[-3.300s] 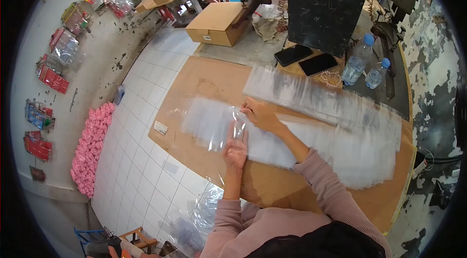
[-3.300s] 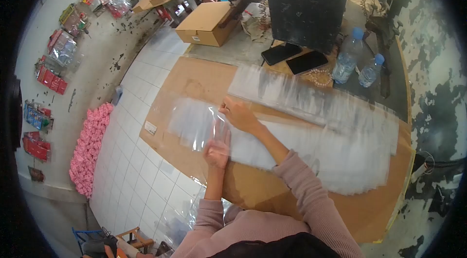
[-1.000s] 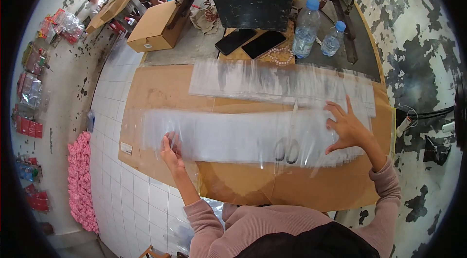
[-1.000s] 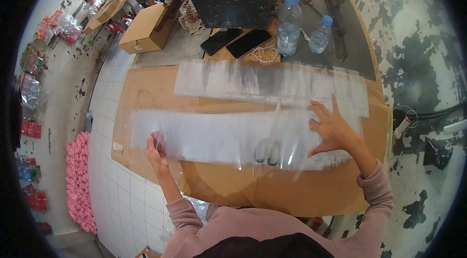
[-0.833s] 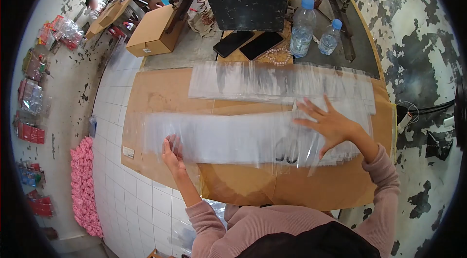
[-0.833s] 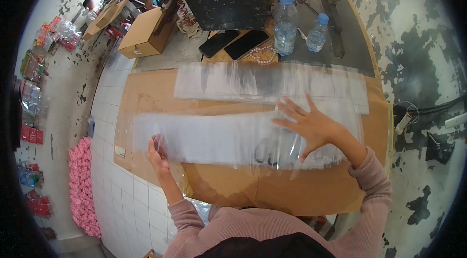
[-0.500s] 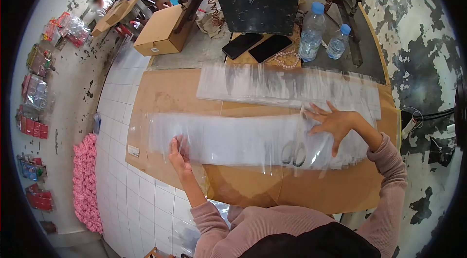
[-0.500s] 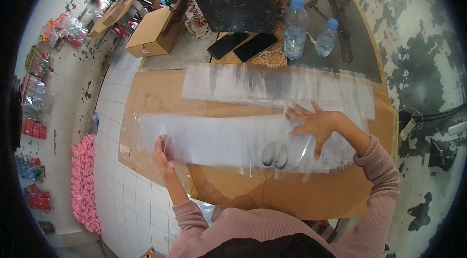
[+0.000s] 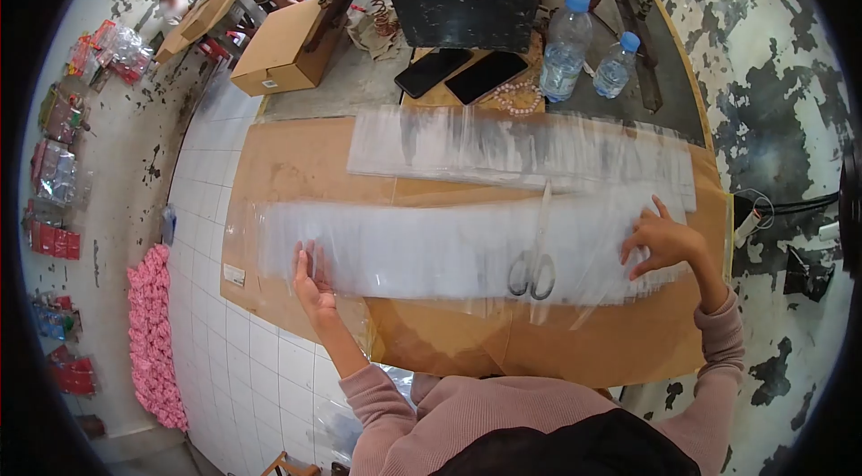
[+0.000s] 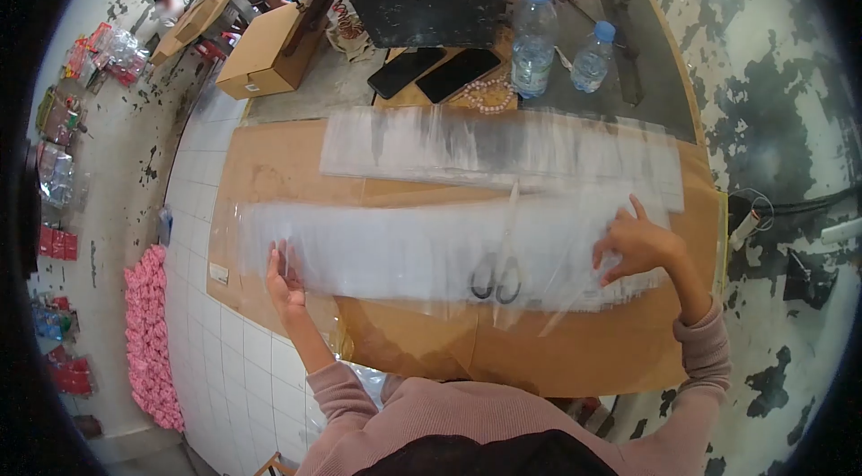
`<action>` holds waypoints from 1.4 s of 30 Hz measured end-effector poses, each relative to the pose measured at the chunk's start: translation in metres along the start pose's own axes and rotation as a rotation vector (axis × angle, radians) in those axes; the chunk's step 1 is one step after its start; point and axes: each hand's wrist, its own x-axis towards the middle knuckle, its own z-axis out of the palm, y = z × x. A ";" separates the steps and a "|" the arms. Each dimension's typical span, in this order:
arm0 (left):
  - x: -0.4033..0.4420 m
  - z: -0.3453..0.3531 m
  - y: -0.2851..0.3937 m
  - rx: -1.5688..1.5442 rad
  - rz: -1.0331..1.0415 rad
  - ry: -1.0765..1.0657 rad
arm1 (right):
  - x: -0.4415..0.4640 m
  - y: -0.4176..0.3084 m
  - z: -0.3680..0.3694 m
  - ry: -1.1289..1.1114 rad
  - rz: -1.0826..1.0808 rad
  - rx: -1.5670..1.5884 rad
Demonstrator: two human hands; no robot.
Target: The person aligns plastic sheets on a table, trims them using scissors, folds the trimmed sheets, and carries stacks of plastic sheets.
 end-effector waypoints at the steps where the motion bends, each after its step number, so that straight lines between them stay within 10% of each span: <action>1: 0.001 0.000 0.001 -0.003 0.001 0.000 | 0.000 -0.002 0.003 0.068 -0.014 -0.044; 9: 0.004 0.001 0.017 0.040 0.000 -0.013 | -0.012 0.023 -0.042 0.141 -0.658 0.789; 12: 0.006 -0.001 0.017 0.058 -0.005 -0.024 | -0.020 -0.001 -0.046 0.492 -0.859 0.979; 21: 0.015 -0.010 0.015 0.055 -0.012 -0.012 | -0.016 0.001 -0.044 0.682 -0.013 0.348; 36: 0.040 -0.040 0.015 0.122 -0.116 -0.033 | 0.027 0.072 0.069 1.051 0.166 -0.342; 39: -0.008 -0.036 0.055 0.991 -0.237 0.047 | 0.028 0.072 0.074 1.103 0.165 -0.346; 42: -0.084 0.012 0.073 1.514 0.234 0.394 | 0.027 0.069 0.070 1.062 0.182 -0.336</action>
